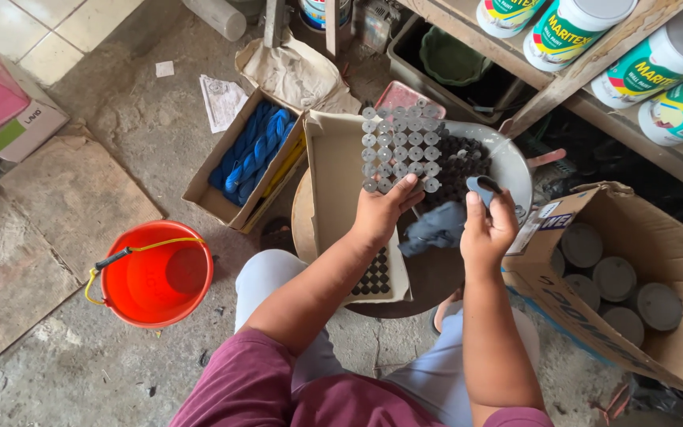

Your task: Cleaning a grid of small black parts using a cloth

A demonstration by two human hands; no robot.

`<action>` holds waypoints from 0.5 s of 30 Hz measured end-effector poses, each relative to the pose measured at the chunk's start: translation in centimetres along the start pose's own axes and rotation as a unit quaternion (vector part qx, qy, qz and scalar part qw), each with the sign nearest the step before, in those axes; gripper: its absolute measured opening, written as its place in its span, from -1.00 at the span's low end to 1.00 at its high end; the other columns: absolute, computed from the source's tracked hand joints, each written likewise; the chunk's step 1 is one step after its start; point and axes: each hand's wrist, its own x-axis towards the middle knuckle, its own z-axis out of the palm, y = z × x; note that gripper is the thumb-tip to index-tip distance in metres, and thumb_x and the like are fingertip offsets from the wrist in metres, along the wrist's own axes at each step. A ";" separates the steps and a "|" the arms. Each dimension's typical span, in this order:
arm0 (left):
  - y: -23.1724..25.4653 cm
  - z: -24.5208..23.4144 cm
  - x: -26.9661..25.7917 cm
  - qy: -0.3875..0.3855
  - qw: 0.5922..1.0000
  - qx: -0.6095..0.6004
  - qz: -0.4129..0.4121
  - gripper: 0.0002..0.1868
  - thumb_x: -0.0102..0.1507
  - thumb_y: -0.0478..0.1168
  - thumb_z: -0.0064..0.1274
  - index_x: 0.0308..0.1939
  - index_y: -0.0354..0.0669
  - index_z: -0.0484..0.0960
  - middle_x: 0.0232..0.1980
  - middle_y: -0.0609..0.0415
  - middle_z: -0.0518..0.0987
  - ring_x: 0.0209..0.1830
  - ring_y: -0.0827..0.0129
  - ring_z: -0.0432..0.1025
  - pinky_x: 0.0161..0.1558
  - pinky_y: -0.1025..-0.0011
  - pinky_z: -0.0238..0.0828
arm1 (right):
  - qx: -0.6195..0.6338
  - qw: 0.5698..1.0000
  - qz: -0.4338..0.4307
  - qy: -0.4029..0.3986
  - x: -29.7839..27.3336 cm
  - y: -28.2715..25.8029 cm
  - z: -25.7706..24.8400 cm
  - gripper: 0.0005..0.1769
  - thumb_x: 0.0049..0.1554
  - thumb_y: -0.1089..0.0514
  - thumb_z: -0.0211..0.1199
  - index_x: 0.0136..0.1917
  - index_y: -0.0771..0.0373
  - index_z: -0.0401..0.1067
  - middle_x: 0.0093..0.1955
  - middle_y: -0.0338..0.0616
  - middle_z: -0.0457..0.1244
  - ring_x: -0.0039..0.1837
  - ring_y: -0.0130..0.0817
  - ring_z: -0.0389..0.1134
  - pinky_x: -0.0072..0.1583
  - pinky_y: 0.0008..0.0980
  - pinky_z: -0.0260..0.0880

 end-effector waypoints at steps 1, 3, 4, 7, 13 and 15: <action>-0.1 0.2 -0.2 0.000 1.000 0.000 0.000 -0.66 0.25 -0.36 0.28 0.06 -0.40 0.56 -0.17 -0.23 0.66 -0.19 0.02 0.62 -0.04 -0.05 0.61 | 0.000 1.000 0.000 0.000 0.2 -0.9 0.1 -0.92 0.29 0.34 0.30 0.07 0.37 0.53 -0.07 0.01 0.31 -0.07 -0.06 0.37 0.06 -0.15 0.39; -0.3 0.5 -0.5 -0.004 1.000 0.005 0.002 -0.62 0.27 -0.34 0.27 0.11 -0.42 0.52 -0.17 -0.23 0.64 -0.16 0.01 0.61 -0.02 -0.06 0.61 | -0.049 0.997 -0.048 -0.038 0.5 -2.6 0.3 -0.86 0.28 0.31 0.32 0.13 0.31 0.56 -0.01 0.04 0.33 0.01 0.07 0.37 0.07 -0.05 0.38; -0.7 0.6 -0.4 -0.005 1.000 0.006 0.000 -0.62 0.27 -0.34 0.27 0.11 -0.42 0.52 -0.17 -0.23 0.64 -0.16 0.01 0.61 -0.02 -0.06 0.61 | -0.050 0.997 -0.047 -0.037 -0.1 -1.9 0.8 -0.86 0.28 0.31 0.32 0.13 0.31 0.56 -0.01 0.04 0.33 0.01 0.07 0.37 0.07 -0.05 0.38; -1.4 0.3 -0.2 -0.003 1.000 0.013 -0.001 -0.65 0.29 -0.35 0.24 0.12 -0.39 0.54 -0.14 -0.32 0.64 -0.15 -0.04 0.60 -0.03 -0.09 0.60 | -0.096 0.988 -0.090 -0.083 -1.2 -0.9 1.7 -0.82 0.25 0.31 0.32 0.14 0.32 0.58 0.00 0.05 0.32 -0.01 0.09 0.39 0.04 -0.07 0.42; -1.3 -1.0 0.6 0.029 0.998 0.047 -0.005 -0.63 0.29 -0.33 0.24 0.14 -0.33 0.54 -0.15 -0.20 0.66 -0.22 0.01 0.62 -0.08 -0.04 0.62 | -0.096 0.978 -0.105 -0.154 -0.4 -1.6 1.2 -0.75 0.18 0.30 0.35 0.14 0.18 0.64 -0.03 -0.08 0.35 -0.09 -0.05 0.43 -0.05 -0.18 0.48; -1.7 -1.3 0.8 0.025 0.998 0.063 -0.001 -0.62 0.29 -0.30 0.25 0.14 -0.32 0.55 -0.12 -0.21 0.65 -0.18 0.00 0.62 -0.07 -0.04 0.60 | -0.090 0.975 -0.082 -0.184 -0.1 -2.3 0.7 -0.78 0.20 0.27 0.32 0.10 0.13 0.66 -0.09 -0.14 0.36 -0.18 -0.07 0.42 -0.13 -0.18 0.47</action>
